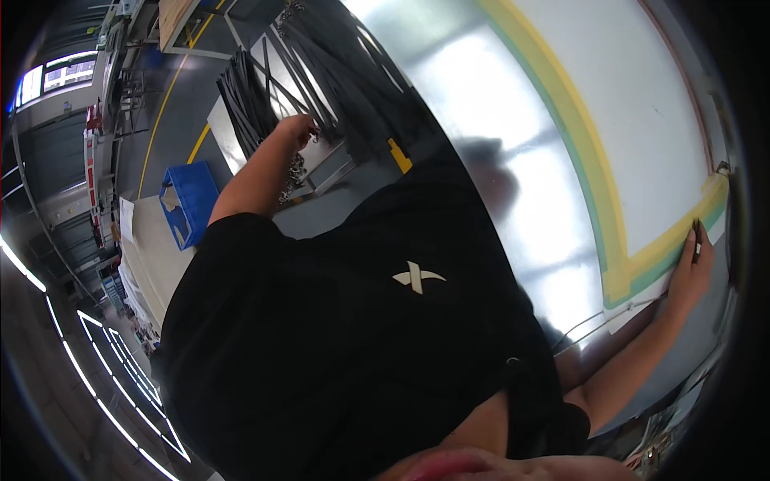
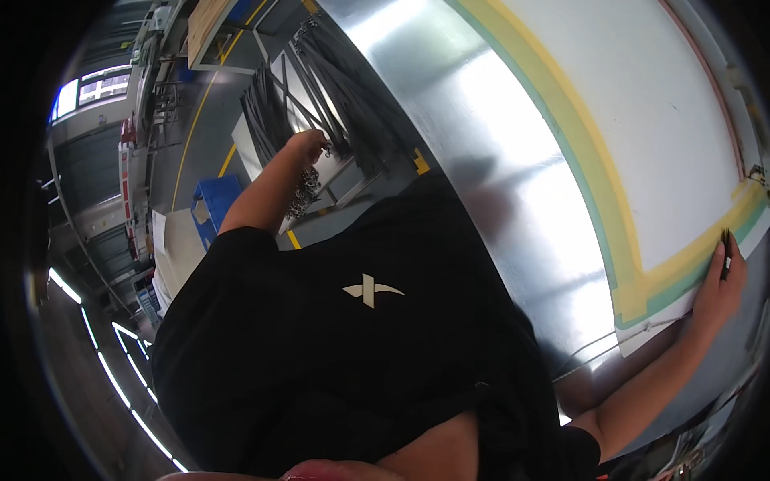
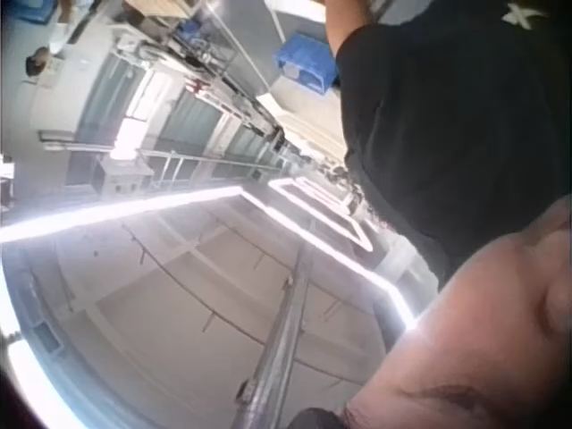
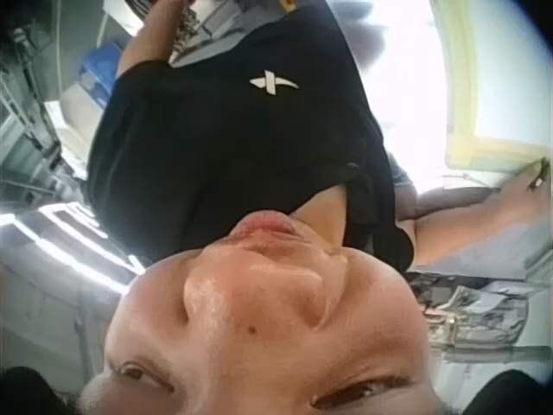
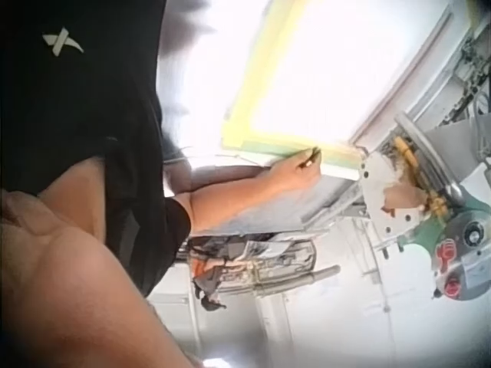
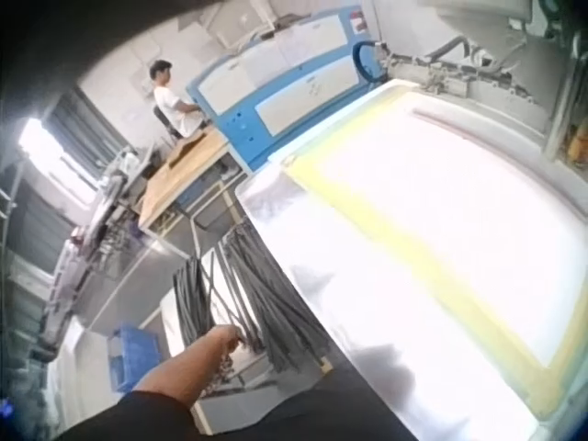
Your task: Aligning zipper strips on a template and processing them through an automated sewing machine.
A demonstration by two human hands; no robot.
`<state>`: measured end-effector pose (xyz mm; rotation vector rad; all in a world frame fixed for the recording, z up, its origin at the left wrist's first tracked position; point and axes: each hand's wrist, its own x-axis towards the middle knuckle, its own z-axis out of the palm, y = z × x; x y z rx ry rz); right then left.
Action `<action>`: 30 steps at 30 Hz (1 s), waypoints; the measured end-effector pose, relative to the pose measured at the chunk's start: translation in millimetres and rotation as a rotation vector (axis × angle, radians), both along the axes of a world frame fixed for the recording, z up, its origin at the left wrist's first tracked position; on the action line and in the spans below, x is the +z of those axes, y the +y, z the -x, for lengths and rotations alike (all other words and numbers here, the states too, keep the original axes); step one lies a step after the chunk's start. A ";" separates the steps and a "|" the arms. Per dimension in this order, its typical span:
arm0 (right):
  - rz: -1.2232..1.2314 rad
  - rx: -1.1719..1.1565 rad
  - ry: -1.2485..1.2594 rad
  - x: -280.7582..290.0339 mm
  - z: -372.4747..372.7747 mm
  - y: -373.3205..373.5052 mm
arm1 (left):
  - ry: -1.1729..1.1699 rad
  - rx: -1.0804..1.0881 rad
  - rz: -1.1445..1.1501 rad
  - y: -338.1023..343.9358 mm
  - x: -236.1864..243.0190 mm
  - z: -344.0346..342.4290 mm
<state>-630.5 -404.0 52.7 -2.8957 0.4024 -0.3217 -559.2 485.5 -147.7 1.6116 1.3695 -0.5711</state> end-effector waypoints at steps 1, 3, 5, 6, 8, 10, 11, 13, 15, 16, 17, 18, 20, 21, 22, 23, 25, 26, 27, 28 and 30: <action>0.024 0.004 -0.002 0.2 0.2 0.2 | -0.081 0.074 0.040 -4.5 -1.3 -7.6; -0.017 -0.007 -0.002 0.0 0.4 2.0 | -0.146 0.120 0.146 -1.1 16.7 -33.9; -0.011 -0.019 -0.010 0.6 -0.1 5.1 | -0.331 0.146 0.159 -8.5 45.2 -60.7; -0.015 -0.027 -0.008 2.4 0.5 6.9 | -0.470 0.150 0.153 -17.6 64.1 -73.7; -0.043 -0.024 -0.023 4.6 0.0 13.2 | -0.675 0.202 0.096 -41.4 116.5 -94.5; -0.057 -0.031 -0.011 7.6 -0.4 20.4 | -0.845 0.193 0.095 -74.6 177.9 -111.8; -0.070 -0.033 -0.023 10.1 -0.2 23.7 | -0.921 0.172 0.077 -95.6 206.2 -118.3; -0.060 -0.053 -0.007 14.2 0.1 30.4 | -1.102 0.103 0.110 -140.7 252.7 -124.1; -0.041 -0.094 -0.035 17.8 0.3 36.5 | -1.336 -0.127 0.219 -180.1 285.2 -120.7; -0.082 -0.102 -0.059 19.8 -0.2 39.0 | -1.335 -0.169 0.222 -196.0 297.5 -117.9; -0.119 -0.112 -0.083 22.1 -0.2 41.4 | -1.375 -0.278 0.263 -211.4 305.5 -116.7; -0.181 -0.130 -0.127 25.2 0.2 43.5 | -1.440 -0.421 0.352 -226.3 310.1 -115.9; -0.170 -0.146 -0.166 31.3 -0.4 48.8 | -1.500 -0.585 0.432 -253.6 315.0 -110.3; -0.172 -0.101 -0.183 35.9 0.7 52.1 | -1.472 -0.652 0.419 -264.8 320.4 -106.2; -0.199 -0.135 -0.194 39.5 2.0 57.6 | -1.464 -0.747 0.501 -276.5 325.8 -101.5; -0.206 -0.109 -0.202 45.8 2.7 62.4 | -1.433 -0.842 0.413 -288.9 331.7 -96.5; -0.218 -0.051 -0.247 63.9 3.2 73.7 | -1.356 -1.113 0.353 -312.0 350.7 -87.4; -0.230 -0.019 -0.270 73.1 2.8 82.4 | -1.306 -1.266 0.330 -322.5 361.7 -84.2; -0.224 0.076 -0.299 83.6 5.7 93.8 | -1.257 -1.383 0.321 -331.4 370.8 -78.6; -0.238 0.158 -0.314 96.8 6.7 104.0 | -1.211 -1.479 0.309 -343.0 377.7 -74.8; -0.290 0.311 -0.316 119.1 15.3 132.5 | -1.145 -1.686 0.441 -365.3 383.8 -72.6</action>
